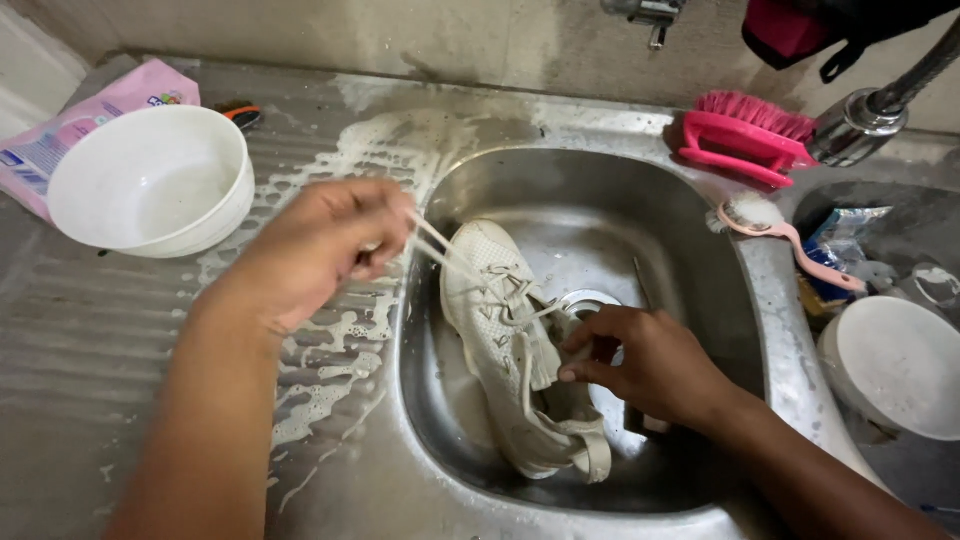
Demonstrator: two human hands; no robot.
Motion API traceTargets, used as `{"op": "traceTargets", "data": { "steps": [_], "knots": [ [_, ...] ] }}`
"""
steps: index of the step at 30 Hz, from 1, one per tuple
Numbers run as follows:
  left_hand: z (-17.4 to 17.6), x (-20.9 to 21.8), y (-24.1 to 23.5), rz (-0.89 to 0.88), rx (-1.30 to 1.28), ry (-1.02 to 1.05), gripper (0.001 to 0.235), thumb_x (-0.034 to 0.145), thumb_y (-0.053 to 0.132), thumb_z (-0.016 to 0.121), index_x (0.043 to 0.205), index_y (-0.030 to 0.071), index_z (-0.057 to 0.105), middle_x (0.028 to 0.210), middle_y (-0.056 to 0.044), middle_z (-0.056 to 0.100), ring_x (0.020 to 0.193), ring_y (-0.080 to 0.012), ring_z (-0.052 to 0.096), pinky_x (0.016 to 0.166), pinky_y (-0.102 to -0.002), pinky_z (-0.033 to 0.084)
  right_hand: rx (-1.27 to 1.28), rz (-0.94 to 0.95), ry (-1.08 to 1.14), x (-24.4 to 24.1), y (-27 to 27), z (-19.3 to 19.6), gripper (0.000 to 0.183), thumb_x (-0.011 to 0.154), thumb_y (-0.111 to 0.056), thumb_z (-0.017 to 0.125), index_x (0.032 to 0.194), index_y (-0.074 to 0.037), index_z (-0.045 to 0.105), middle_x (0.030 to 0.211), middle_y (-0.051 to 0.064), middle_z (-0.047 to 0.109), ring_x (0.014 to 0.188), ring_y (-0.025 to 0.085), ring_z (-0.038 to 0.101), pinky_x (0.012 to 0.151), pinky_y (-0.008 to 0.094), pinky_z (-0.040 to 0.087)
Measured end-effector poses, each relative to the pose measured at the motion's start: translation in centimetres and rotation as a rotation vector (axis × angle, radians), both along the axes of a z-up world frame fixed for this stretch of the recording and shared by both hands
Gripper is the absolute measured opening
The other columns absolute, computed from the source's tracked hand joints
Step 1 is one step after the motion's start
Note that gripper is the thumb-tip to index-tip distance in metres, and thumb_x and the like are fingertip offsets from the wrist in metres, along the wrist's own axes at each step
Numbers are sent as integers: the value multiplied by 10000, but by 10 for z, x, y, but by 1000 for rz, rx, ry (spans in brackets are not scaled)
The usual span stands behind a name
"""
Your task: The person unties the laces on a pair of white sneakers placed in a stainless steel sink. They pull the laces through the eyelets and remove them from the shoes, handling the shoes and laces by hand throughout the clip.
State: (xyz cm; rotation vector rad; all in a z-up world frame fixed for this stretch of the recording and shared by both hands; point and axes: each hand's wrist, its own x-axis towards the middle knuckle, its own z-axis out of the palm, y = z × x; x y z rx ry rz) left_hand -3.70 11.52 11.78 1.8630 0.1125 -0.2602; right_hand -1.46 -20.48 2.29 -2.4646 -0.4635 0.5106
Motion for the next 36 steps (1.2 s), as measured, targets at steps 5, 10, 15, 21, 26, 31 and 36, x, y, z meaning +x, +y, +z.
{"op": "traceTargets", "data": {
  "steps": [5, 10, 15, 21, 26, 31, 36],
  "knots": [
    [21, -2, -6, 285, -394, 107, 415, 1074, 453, 500, 1015, 69, 646, 466, 87, 295, 367, -66, 211, 383, -223, 220, -55, 63, -109, 3, -2, -9, 286, 678, -458, 935, 892, -301, 828, 710, -84, 791, 705, 79, 727, 700, 273, 520],
    [-9, 9, 13, 153, -547, -87, 202, 1007, 174, 561, 1031, 50, 718, 552, 39, 439, 388, -61, 301, 385, -220, 226, -15, 87, -120, 3, -3, -9, 268, 680, -442, 938, 863, -285, 821, 717, -87, 786, 685, 76, 716, 686, 272, 521],
    [-15, 18, 25, 444, -1122, -149, 131, 806, 204, 685, 741, 113, 617, 665, -15, 572, 401, -107, 429, 304, -203, 160, -6, 80, -113, 3, -4, -9, 263, 687, -423, 939, 875, -281, 822, 743, -90, 789, 708, 72, 719, 700, 269, 521],
    [-21, 23, 18, 588, -1000, -266, 242, 922, 322, 692, 943, 81, 682, 469, 65, 314, 337, -50, 240, 354, -209, 149, 9, 96, -128, 4, -5, -12, 269, 693, -427, 931, 890, -277, 825, 726, -78, 793, 691, 78, 725, 691, 273, 532],
    [-7, 15, 10, 809, -1111, -251, 362, 737, 243, 652, 533, 187, 358, 498, 40, 273, 417, -104, 239, 404, -257, 143, 38, 133, -160, 4, -4, -10, 244, 696, -396, 937, 871, -266, 827, 743, -78, 805, 678, 78, 739, 650, 280, 539],
    [-45, 32, 27, 940, -864, -462, 291, 655, -46, 655, 609, 122, 422, 489, 17, 189, 331, -122, 251, 381, -278, 168, 47, 90, -104, 0, 2, 0, 240, 699, -324, 931, 898, -227, 836, 753, -1, 793, 719, 167, 767, 710, 340, 571],
    [-75, 51, 48, 876, -61, -538, 187, 722, -17, 569, 847, 121, 556, 666, 5, 355, 497, -106, 414, 478, -276, 235, 94, 80, -52, -2, 10, 10, 226, 712, -195, 920, 920, -149, 845, 759, 92, 796, 759, 265, 815, 762, 400, 622]
  ]
}}
